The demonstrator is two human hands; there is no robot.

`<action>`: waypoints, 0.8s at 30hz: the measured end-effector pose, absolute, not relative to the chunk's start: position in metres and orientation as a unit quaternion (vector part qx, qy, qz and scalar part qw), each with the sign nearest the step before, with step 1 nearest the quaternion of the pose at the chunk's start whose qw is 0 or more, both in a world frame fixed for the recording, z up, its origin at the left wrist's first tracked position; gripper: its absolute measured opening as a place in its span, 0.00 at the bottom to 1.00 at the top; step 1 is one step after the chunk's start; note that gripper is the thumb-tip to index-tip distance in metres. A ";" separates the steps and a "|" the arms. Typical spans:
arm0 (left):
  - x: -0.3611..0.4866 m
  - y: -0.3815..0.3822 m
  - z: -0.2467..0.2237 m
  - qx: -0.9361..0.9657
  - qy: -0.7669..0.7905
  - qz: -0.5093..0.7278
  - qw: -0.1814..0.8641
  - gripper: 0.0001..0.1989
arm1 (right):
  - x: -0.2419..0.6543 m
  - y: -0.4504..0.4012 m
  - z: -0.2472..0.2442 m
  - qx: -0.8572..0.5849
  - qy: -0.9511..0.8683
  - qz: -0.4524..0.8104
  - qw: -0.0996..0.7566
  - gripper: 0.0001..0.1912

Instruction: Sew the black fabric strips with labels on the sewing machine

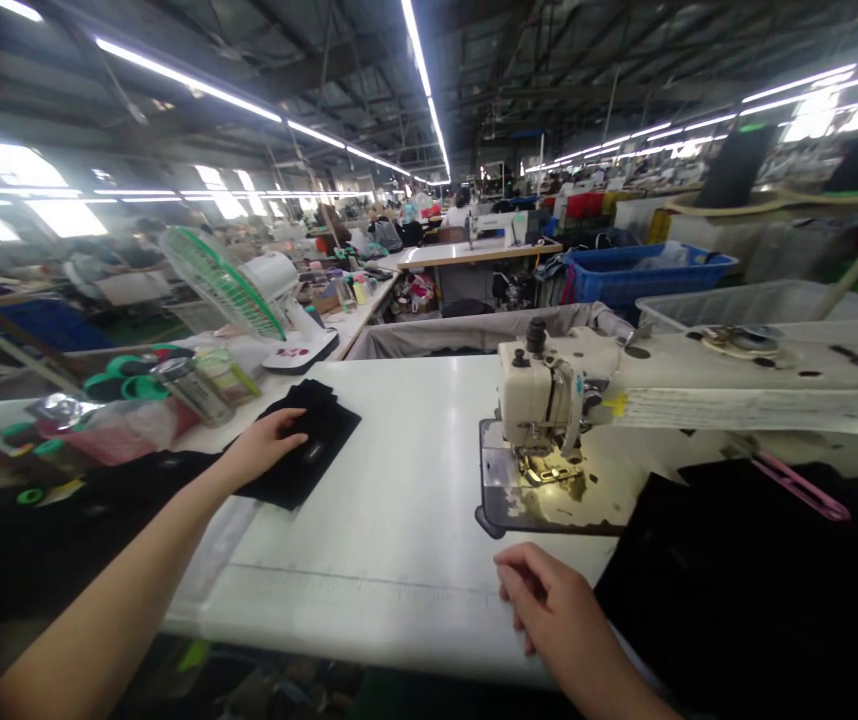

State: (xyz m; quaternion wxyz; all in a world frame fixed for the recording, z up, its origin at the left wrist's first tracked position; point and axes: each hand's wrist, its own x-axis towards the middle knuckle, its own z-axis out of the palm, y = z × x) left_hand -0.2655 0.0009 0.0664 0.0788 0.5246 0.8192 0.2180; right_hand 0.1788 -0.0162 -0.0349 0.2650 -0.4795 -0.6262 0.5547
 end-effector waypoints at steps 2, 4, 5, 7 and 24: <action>-0.263 -0.001 0.066 0.524 0.825 0.202 0.067 0.28 | 0.179 -0.017 -0.037 -0.485 -0.624 0.550 0.272 0.21; -0.262 -0.001 0.066 0.522 0.829 0.190 0.061 0.28 | 0.179 -0.018 -0.038 -0.489 -0.624 0.546 0.274 0.21; -0.262 -0.001 0.067 0.522 0.830 0.186 0.059 0.27 | 0.180 -0.018 -0.039 -0.491 -0.624 0.543 0.273 0.22; -0.263 0.000 0.067 0.522 0.832 0.178 0.056 0.26 | 0.181 -0.019 -0.037 -0.497 -0.623 0.540 0.272 0.22; -0.234 -0.015 0.050 0.662 0.736 0.071 -0.120 0.22 | 0.181 -0.020 -0.028 -0.505 -0.631 0.531 0.255 0.24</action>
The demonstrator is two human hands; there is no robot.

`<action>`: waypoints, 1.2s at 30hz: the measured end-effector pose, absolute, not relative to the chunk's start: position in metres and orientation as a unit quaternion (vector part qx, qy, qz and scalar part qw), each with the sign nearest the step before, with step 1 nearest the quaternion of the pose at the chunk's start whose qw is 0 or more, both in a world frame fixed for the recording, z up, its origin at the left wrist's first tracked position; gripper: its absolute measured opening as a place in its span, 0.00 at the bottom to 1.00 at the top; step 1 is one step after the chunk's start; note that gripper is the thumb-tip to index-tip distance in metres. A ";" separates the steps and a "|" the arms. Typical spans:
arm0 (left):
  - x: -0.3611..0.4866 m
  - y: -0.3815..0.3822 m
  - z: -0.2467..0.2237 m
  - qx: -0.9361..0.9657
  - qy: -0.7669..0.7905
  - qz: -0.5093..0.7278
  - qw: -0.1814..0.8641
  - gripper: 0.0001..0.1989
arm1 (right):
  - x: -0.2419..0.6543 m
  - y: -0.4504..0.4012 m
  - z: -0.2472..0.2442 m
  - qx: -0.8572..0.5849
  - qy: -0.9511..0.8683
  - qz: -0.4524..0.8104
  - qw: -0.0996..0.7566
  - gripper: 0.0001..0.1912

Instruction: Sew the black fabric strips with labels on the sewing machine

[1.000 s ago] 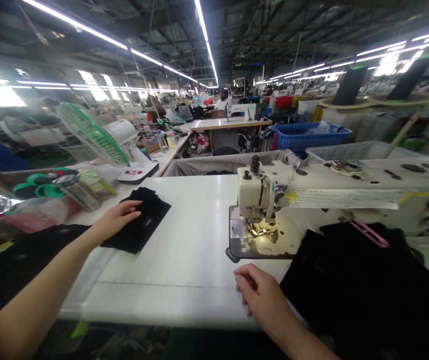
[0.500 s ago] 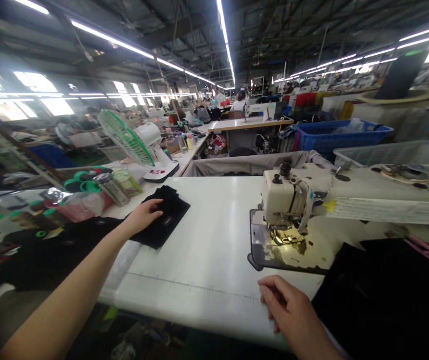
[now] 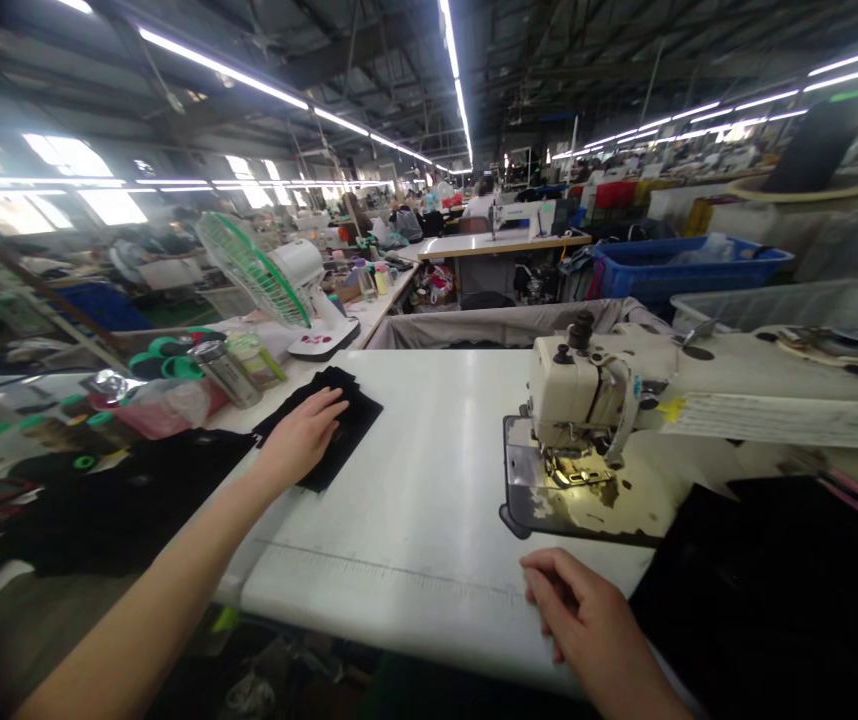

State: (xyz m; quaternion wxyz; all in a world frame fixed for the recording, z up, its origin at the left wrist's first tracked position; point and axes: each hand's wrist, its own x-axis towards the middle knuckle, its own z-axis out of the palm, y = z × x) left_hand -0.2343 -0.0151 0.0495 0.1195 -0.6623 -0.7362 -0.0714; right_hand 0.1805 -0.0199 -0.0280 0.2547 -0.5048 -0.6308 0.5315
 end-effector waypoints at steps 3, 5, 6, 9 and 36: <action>-0.229 -0.021 0.031 -0.705 -0.694 -0.009 0.148 0.24 | 0.180 -0.020 -0.026 -0.506 -0.629 0.530 0.259 0.22; -0.230 -0.024 0.021 -0.688 -0.714 0.004 0.129 0.25 | 0.178 -0.023 -0.024 -0.511 -0.625 0.525 0.270 0.21; -0.231 -0.025 0.018 -0.680 -0.724 0.005 0.115 0.26 | 0.177 -0.024 -0.022 -0.514 -0.623 0.521 0.276 0.21; -0.235 -0.026 0.018 -0.676 -0.732 -0.007 0.081 0.28 | 0.175 -0.027 -0.018 -0.520 -0.621 0.508 0.293 0.20; -0.102 -0.090 -0.010 -0.752 -0.642 -0.148 -0.014 0.32 | 0.176 -0.036 -0.025 -0.521 -0.654 0.461 0.299 0.31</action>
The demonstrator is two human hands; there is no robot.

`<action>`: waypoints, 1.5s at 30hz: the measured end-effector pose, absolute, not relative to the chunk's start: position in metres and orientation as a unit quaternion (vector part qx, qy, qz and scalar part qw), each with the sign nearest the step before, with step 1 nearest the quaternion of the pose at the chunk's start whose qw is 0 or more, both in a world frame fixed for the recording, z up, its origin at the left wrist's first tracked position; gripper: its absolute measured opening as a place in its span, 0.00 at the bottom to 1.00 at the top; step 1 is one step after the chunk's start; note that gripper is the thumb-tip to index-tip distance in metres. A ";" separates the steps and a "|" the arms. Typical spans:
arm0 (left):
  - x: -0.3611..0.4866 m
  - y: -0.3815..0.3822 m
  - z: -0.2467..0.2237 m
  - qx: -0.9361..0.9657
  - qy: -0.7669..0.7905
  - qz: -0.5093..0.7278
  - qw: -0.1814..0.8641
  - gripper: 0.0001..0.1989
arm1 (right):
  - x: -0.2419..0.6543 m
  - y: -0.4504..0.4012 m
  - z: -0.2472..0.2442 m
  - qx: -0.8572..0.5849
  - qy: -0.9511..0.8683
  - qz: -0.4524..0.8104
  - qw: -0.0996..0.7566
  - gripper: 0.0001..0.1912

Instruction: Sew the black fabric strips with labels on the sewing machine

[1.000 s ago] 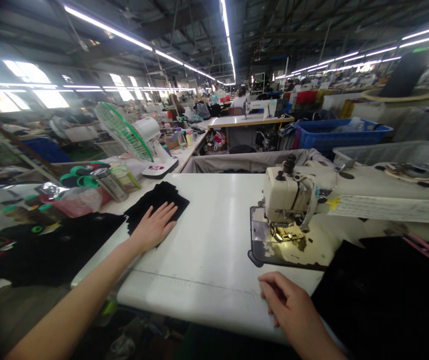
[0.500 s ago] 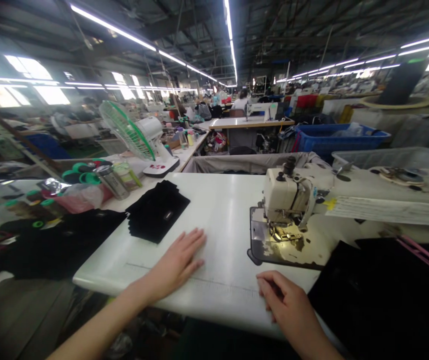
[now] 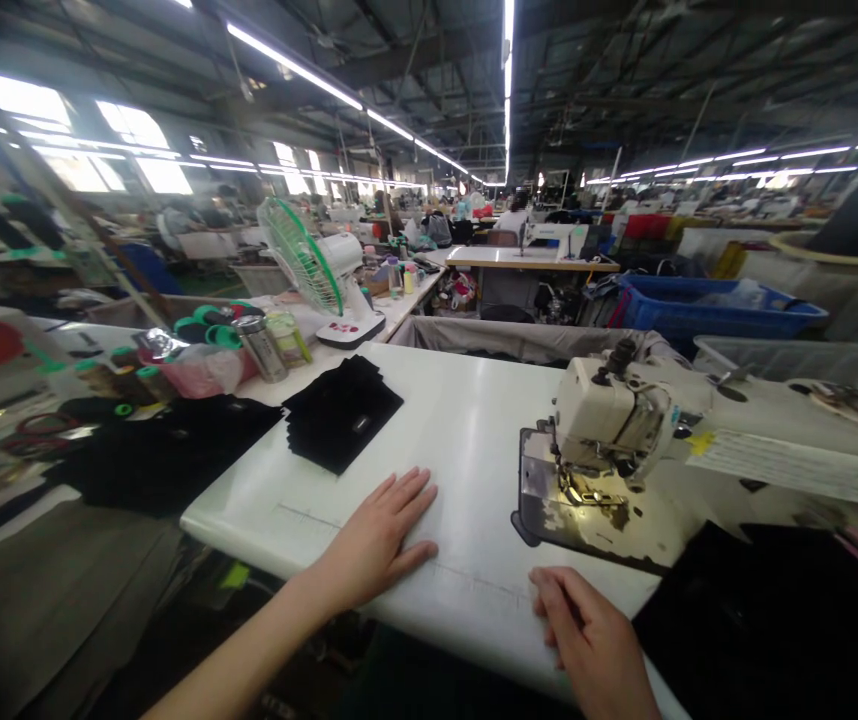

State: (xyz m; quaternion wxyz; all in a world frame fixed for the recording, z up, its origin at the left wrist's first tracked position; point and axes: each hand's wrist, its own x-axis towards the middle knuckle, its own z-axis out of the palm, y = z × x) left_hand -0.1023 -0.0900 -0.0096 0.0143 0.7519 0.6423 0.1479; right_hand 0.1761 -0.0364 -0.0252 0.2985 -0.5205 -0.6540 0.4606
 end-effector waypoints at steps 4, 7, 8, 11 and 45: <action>-0.093 -0.099 -0.022 0.733 0.662 0.155 -0.032 0.26 | 0.178 -0.038 -0.032 -0.536 -0.682 0.396 0.301 0.30; -0.081 -0.115 -0.030 0.719 0.673 0.159 -0.075 0.26 | 0.181 -0.038 -0.043 -0.529 -0.727 0.276 0.341 0.23; -0.076 -0.121 -0.033 0.715 0.673 0.165 -0.089 0.26 | 0.182 -0.037 -0.047 -0.499 -0.752 0.230 0.363 0.20; -0.064 -0.140 -0.038 0.713 0.665 0.184 -0.124 0.27 | 0.181 -0.033 -0.054 -0.349 -0.838 0.092 0.410 0.13; -0.218 0.010 0.081 0.489 0.781 0.367 -0.128 0.12 | 0.170 -0.025 -0.052 -0.286 -0.862 -0.035 0.416 0.12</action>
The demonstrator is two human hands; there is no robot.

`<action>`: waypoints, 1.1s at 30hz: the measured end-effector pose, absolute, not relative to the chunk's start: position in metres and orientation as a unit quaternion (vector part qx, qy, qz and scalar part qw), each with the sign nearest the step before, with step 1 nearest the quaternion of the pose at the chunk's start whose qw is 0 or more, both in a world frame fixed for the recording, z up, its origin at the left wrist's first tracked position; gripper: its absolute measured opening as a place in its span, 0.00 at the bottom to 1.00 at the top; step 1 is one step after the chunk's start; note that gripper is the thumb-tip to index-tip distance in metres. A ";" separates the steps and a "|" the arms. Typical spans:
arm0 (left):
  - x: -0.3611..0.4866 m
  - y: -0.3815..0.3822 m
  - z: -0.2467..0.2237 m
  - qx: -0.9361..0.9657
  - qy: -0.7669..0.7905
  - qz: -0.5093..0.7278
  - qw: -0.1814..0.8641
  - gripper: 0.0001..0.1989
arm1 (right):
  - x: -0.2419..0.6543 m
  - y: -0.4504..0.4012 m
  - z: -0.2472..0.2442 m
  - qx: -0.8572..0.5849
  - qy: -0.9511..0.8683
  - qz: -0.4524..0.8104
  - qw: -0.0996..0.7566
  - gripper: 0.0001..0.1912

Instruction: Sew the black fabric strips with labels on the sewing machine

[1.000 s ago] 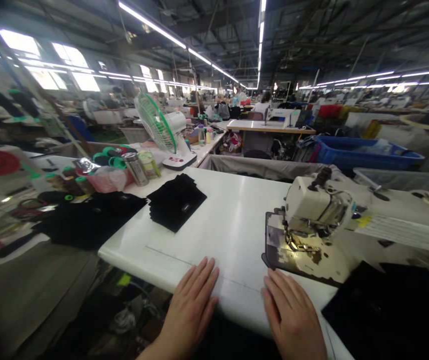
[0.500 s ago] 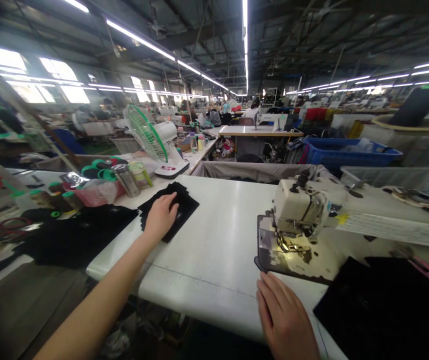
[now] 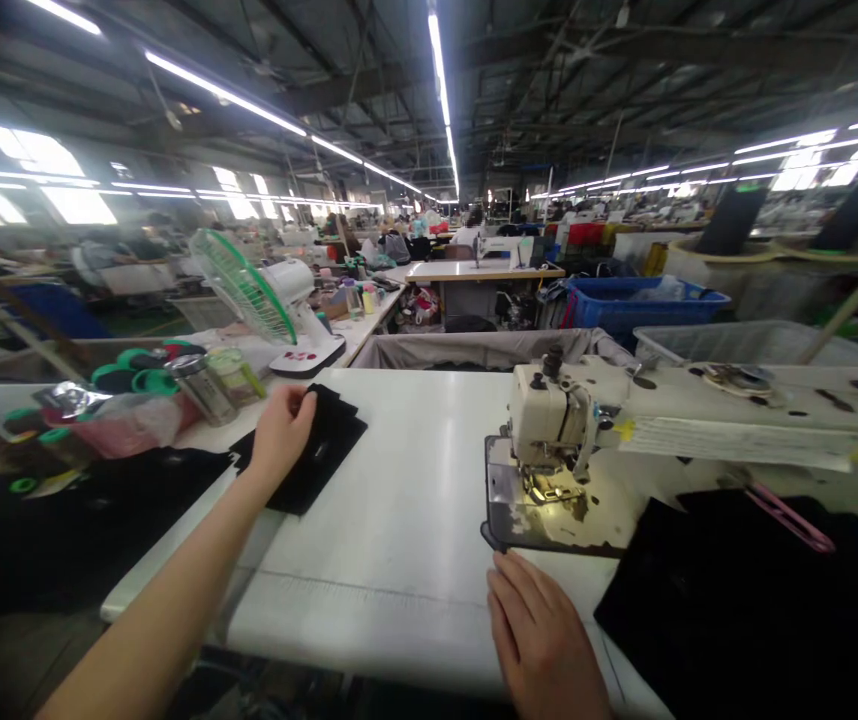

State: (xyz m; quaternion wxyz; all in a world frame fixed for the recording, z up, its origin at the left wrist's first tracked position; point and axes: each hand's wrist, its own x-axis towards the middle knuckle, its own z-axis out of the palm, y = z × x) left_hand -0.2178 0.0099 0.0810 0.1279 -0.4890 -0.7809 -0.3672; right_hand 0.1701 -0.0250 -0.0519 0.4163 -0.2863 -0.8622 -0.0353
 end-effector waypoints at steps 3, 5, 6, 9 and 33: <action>-0.180 -0.010 0.098 -0.473 -0.741 -0.472 0.066 0.12 | 0.164 -0.030 -0.044 -0.353 -0.821 0.114 0.434 0.10; -0.148 -0.024 0.103 -0.435 -0.677 -0.589 -0.077 0.14 | 0.155 -0.035 -0.030 -0.403 -0.763 0.245 0.441 0.13; -0.131 -0.029 0.104 -0.411 -0.639 -0.631 -0.154 0.14 | 0.149 -0.038 -0.022 -0.415 -0.732 0.313 0.440 0.19; -0.085 -0.041 0.097 -0.309 -0.562 -0.694 -0.327 0.13 | 0.129 -0.040 0.004 -0.365 -0.658 0.486 0.444 0.36; -0.076 -0.045 0.046 -0.374 -0.621 -0.394 -0.565 0.15 | 0.175 -0.035 0.011 -0.486 -0.519 0.631 0.311 0.21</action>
